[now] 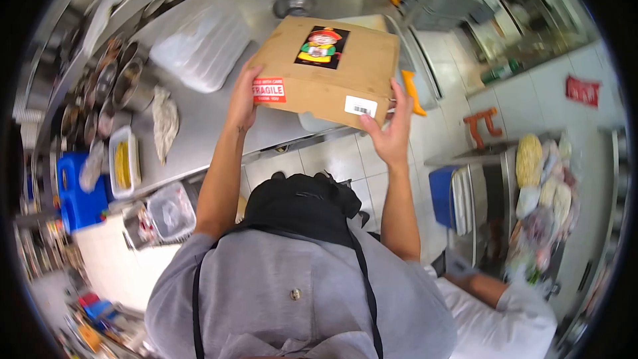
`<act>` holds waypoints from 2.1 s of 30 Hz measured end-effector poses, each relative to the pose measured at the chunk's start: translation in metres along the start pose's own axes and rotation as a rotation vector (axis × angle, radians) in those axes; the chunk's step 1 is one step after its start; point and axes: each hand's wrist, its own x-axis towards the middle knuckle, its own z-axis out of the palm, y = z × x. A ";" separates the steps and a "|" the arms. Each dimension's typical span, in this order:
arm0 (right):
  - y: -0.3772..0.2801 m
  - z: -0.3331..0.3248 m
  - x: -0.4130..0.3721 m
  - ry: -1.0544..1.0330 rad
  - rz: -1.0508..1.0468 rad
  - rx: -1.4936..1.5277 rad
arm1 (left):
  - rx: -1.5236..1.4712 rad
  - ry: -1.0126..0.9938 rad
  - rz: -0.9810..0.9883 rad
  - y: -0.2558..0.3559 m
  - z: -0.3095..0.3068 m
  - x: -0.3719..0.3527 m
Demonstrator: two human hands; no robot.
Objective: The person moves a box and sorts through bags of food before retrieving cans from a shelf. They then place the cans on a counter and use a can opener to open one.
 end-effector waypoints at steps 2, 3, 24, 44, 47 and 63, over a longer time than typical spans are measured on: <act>-0.005 -0.013 0.016 -0.144 -0.245 -0.219 | -0.059 0.044 -0.027 0.020 -0.003 -0.010; -0.008 -0.016 0.030 -0.182 -0.475 -0.366 | -0.017 0.047 0.032 0.028 -0.003 -0.015; -0.084 0.163 -0.060 -0.917 0.675 0.753 | -0.143 0.946 0.845 0.035 -0.079 -0.213; -0.047 0.590 -0.328 -0.759 1.451 0.958 | 0.062 1.048 -0.325 -0.080 -0.330 -0.470; -0.064 0.657 -0.322 -0.653 1.411 1.110 | 0.126 0.963 -0.526 -0.124 -0.329 -0.508; -0.015 0.625 -0.315 -1.274 0.330 0.159 | 0.059 0.880 -0.663 -0.102 -0.364 -0.481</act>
